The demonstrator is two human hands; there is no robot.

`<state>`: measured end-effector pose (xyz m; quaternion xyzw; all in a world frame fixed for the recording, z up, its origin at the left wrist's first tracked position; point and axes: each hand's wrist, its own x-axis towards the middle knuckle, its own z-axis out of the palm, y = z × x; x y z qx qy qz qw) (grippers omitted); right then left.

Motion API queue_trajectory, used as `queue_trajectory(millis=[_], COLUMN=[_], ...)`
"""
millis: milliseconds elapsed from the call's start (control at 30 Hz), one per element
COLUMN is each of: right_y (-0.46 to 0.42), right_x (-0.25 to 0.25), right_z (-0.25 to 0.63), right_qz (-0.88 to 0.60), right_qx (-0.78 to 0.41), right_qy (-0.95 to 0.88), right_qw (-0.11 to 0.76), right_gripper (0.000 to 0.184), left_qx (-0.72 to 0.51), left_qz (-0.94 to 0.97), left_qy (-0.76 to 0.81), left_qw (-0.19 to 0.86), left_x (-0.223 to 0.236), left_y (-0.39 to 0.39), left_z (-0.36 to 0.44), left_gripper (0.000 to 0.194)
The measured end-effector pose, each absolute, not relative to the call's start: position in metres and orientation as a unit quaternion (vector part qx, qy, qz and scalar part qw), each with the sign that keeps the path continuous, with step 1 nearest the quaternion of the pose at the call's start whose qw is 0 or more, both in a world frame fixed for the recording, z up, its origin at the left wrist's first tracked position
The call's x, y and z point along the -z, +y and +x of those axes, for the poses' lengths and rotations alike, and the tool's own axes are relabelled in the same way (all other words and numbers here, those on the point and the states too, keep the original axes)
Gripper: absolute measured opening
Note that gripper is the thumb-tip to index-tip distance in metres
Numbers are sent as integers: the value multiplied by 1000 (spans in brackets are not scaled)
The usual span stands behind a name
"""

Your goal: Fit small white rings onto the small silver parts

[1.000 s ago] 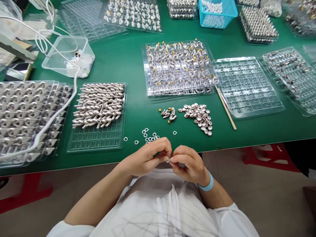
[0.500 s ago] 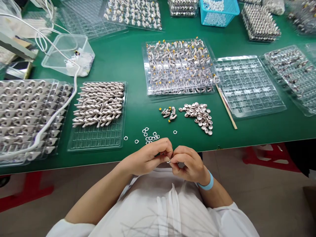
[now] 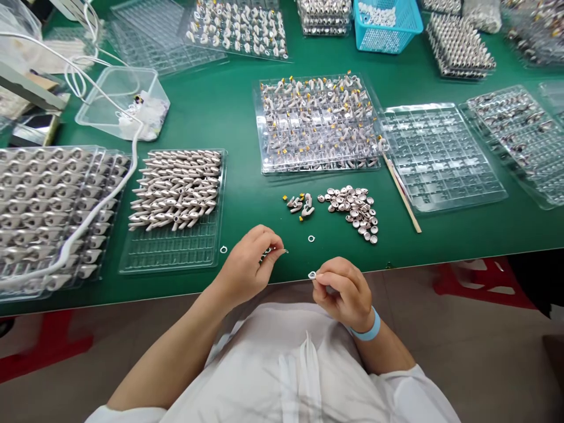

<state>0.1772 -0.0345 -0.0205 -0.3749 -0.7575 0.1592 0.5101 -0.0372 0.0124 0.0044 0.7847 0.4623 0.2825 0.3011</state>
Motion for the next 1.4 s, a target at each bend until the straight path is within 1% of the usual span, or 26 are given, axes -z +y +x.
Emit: queue_trajectory(millis=[133, 233, 533, 600, 700, 800, 867, 933, 1067, 1167, 1267, 1400], right_y=[-35, -35, -38, -38, -38, -37, -36, -35, -32, -29, -27, -26], right_x=[19, 18, 17, 17, 17, 15, 13, 11, 9, 11, 12, 11], right_z=[178, 178, 179, 180, 181, 182, 182, 182, 183, 184, 184, 184], right_qz=[-352, -350, -376, -378, -377, -371, -365, -360, -348, -334, -331, -329], right_qx=[-137, -144, -174, -183, -198, -199, -190, -176, -140, -108, -80, -70], right_qy=[-763, -755, -730, -724, -712, -715, -722, -729, -750, -776, -791, -796], right_qw=[525, 535, 544, 547, 559, 558, 556, 555, 545, 524, 508, 503], right_gripper=[33, 33, 30, 28, 25, 27, 28, 29, 27, 25, 27, 27], left_qx=[-224, -197, -213, -226, -245, -269, -296, -324, -334, -307, -299, -312], left_qz=[803, 803, 791, 784, 779, 784, 784, 780, 759, 722, 667, 598], left_qy=[518, 544, 568, 573, 573, 554, 534, 504, 427, 393, 385, 386], left_qw=[191, 146, 80, 77, 74, 81, 113, 179, 362, 479, 563, 629], left_x=[1, 3, 11, 12, 11, 7, 2, -5, -21, -28, -27, -22], left_y=[21, 25, 28, 29, 29, 27, 23, 17, 7, 3, 3, 2], left_z=[-44, -49, -57, -57, -54, -49, -45, -40, -31, -26, -21, -14], left_gripper=[12, 16, 14, 12, 16, 9, 19, 24, 17, 21, 23, 17])
